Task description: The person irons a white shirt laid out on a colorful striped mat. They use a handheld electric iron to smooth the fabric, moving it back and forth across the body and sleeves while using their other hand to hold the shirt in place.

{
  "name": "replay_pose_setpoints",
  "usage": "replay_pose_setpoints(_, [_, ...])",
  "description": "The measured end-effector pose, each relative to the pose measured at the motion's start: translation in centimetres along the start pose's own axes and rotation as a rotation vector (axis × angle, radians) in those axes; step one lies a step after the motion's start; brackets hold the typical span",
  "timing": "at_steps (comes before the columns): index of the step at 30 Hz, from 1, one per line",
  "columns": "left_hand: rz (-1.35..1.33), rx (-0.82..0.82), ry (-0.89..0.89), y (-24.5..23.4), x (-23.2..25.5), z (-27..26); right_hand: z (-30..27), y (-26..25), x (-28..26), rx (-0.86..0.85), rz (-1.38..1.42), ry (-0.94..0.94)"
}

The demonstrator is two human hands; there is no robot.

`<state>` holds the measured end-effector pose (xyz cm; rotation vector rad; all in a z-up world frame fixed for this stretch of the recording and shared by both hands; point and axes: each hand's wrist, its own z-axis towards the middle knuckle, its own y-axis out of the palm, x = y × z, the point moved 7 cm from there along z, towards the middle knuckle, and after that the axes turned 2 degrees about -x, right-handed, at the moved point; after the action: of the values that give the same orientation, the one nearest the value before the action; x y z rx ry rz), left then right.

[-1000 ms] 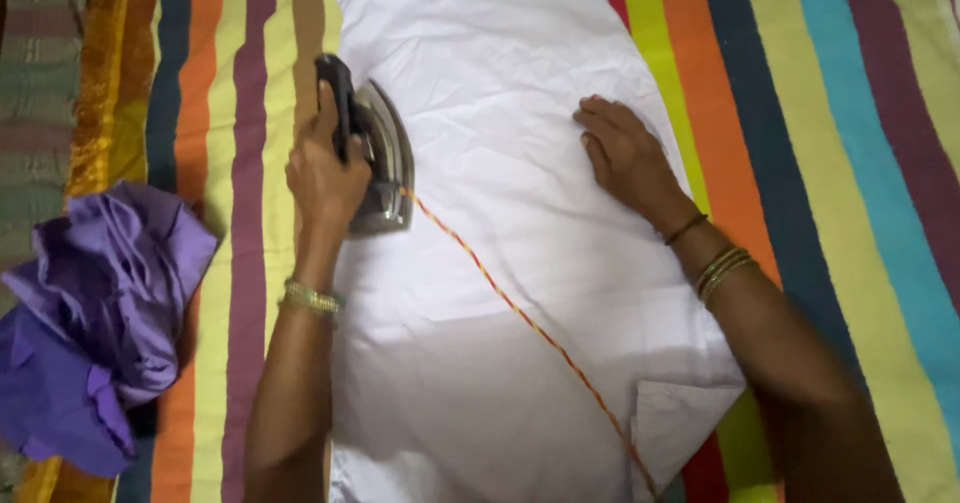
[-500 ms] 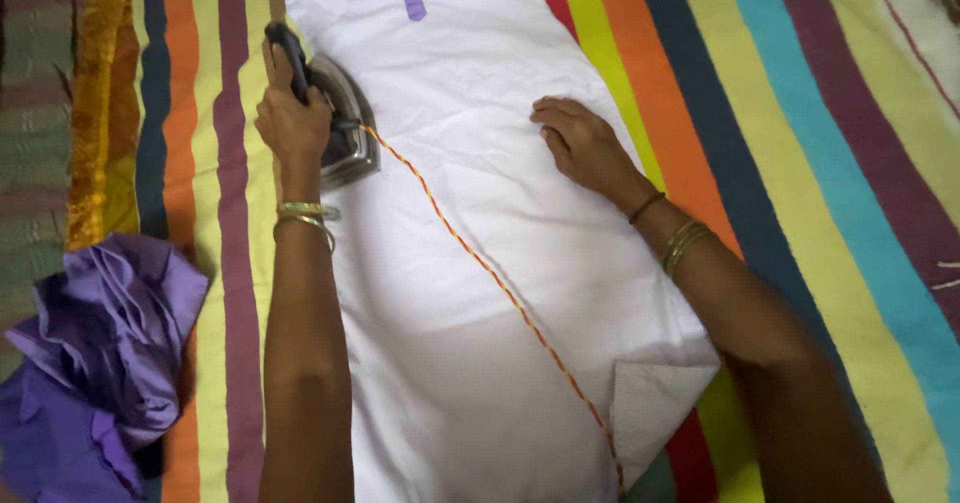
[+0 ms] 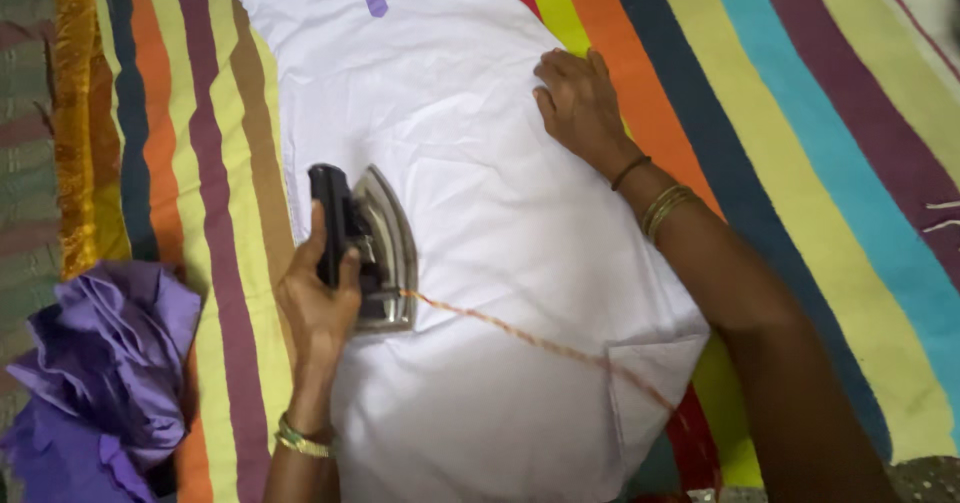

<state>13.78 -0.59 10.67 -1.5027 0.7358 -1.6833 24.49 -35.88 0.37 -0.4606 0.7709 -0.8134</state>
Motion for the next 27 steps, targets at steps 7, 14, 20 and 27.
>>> replay_pose_setpoints(7, [-0.096, -0.008, 0.127, 0.9, 0.1, 2.8, 0.0, 0.2, -0.5, -0.004, -0.031, -0.053])
replay_pose_setpoints(14, [0.120, 0.046, 0.174, 3.3, 0.3, 12.0, 0.3, 0.0, -0.7, -0.050, -0.014, -0.016])
replay_pose_setpoints(20, [-0.059, 0.088, 0.289, 5.4, 0.1, 19.5, 0.4, 0.0, -0.7, -0.044, -0.019, -0.007])
replay_pose_setpoints(27, [0.009, 0.155, 0.254, 7.1, -0.8, 24.1, 0.3, 0.2, 0.0, -0.011, 0.043, -0.014])
